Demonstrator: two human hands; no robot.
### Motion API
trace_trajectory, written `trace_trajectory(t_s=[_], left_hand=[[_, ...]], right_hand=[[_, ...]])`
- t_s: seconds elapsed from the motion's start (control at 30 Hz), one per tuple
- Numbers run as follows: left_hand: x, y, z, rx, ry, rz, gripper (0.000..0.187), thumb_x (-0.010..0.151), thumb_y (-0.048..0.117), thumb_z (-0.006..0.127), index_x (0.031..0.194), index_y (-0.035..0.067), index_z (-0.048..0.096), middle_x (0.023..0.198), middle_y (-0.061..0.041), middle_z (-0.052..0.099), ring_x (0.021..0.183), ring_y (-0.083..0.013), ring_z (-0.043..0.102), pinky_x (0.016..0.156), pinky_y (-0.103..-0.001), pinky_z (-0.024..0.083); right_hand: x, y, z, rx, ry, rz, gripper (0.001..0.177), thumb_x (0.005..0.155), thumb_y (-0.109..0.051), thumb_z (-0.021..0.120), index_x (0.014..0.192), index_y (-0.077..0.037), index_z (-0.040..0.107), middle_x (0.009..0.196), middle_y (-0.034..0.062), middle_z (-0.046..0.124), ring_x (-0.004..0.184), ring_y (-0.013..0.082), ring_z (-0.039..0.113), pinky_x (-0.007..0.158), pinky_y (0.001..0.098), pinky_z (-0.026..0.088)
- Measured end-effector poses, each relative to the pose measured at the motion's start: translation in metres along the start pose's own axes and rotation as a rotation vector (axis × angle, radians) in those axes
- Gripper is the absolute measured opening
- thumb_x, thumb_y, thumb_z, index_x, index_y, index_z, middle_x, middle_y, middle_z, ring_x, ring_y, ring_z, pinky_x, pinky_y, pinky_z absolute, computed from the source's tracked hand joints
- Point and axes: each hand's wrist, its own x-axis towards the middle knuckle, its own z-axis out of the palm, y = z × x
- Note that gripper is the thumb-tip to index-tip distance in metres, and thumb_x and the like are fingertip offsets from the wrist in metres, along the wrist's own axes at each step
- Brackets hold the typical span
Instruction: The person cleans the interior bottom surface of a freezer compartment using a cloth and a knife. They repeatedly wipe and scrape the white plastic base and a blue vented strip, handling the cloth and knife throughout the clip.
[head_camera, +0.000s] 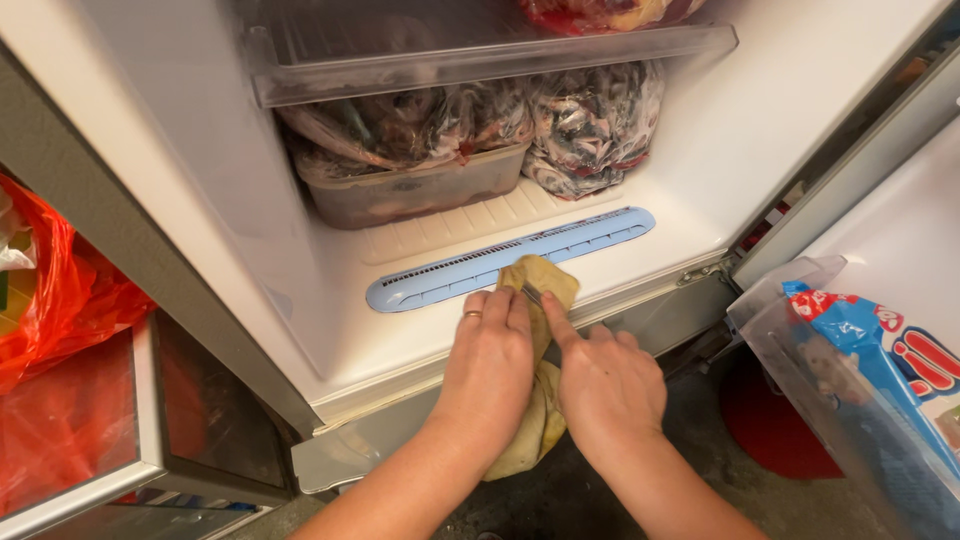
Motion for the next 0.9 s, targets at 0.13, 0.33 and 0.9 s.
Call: trace_trajectory(t_s=[0.13,0.33,0.9], left_hand=[[0.003,0.009,0.006,0.025,-0.004,0.052,0.046,0.071,0.000,0.064,0.113,-0.017,0.065,0.116,-0.028,0.065,0.111,-0.0392,0.059,0.100,-0.042,0.047],[0.015,0.002,0.010,0.134,-0.029,0.102,0.042,0.073,0.002,0.064,0.112,-0.015,0.067,0.114,-0.026,0.067,0.113,-0.0367,0.059,0.101,-0.043,0.045],[-0.001,-0.014,-0.005,-0.055,0.033,-0.031,0.047,0.072,-0.007,0.065,0.117,-0.019,0.062,0.117,-0.031,0.062,0.111,-0.0416,0.058,0.102,-0.043,0.047]], right_hand=[[-0.001,-0.001,-0.005,-0.012,-0.054,0.058,0.079,0.087,-0.009,0.053,0.160,-0.037,0.040,0.093,0.0111,0.071,0.087,0.0298,0.068,0.076,0.0416,0.057],[0.012,-0.005,0.004,0.027,0.038,0.022,0.069,0.089,-0.010,0.053,0.153,-0.031,0.044,0.092,0.0131,0.072,0.084,0.0316,0.068,0.075,0.0428,0.057],[0.008,-0.023,0.003,0.000,-0.078,-0.064,0.081,0.085,-0.008,0.055,0.162,-0.022,0.034,0.098,0.0167,0.071,0.088,0.0331,0.067,0.080,0.0408,0.057]])
